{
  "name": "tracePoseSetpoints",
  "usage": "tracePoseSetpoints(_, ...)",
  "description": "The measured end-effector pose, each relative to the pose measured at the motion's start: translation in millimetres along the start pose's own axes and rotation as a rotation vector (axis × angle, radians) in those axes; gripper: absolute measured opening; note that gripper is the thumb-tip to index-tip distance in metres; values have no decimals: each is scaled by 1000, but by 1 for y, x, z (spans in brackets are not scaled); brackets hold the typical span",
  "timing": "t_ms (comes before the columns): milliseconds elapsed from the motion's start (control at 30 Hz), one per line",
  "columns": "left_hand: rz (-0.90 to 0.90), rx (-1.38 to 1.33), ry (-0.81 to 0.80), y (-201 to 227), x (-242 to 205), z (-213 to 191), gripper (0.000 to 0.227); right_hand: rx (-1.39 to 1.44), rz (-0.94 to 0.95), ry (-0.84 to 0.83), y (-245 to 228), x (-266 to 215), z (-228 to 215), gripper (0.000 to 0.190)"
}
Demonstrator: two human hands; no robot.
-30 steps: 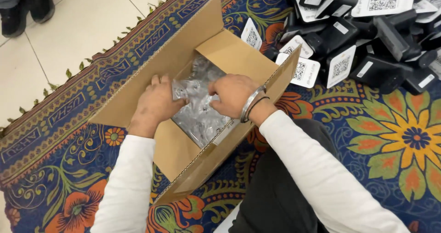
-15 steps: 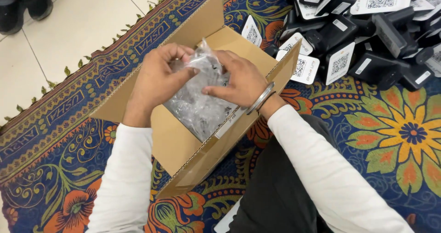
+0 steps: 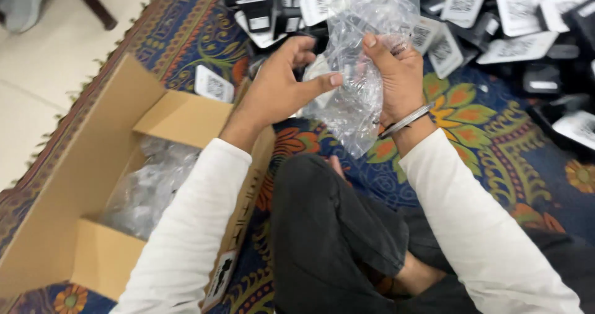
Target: The person unboxes small electronic items from a plastic bag and places them into a cardboard box.
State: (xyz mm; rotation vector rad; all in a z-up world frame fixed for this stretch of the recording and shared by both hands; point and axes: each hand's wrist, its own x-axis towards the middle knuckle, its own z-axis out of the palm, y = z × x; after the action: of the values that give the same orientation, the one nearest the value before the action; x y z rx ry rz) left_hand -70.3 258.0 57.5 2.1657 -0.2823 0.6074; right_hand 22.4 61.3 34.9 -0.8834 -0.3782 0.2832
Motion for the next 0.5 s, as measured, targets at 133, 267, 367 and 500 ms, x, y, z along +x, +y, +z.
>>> tracePoseSetpoints(133,-407,-592,-313,-27,8,118,38,-168,-39,156,0,-28,-103,19)
tracePoseSetpoints(267,-504,-852,-332,-60,-16,216,20,-114,202,112,10,-82,-205,39)
tracePoseSetpoints(367,-788,-1073,-265,-64,-34,252,19,-69,429,67,3,-128,-231,48)
tracePoseSetpoints(500,-1005,-1076,-373,-88,-56,288,23,-23,600,197,19,-158,-252,45)
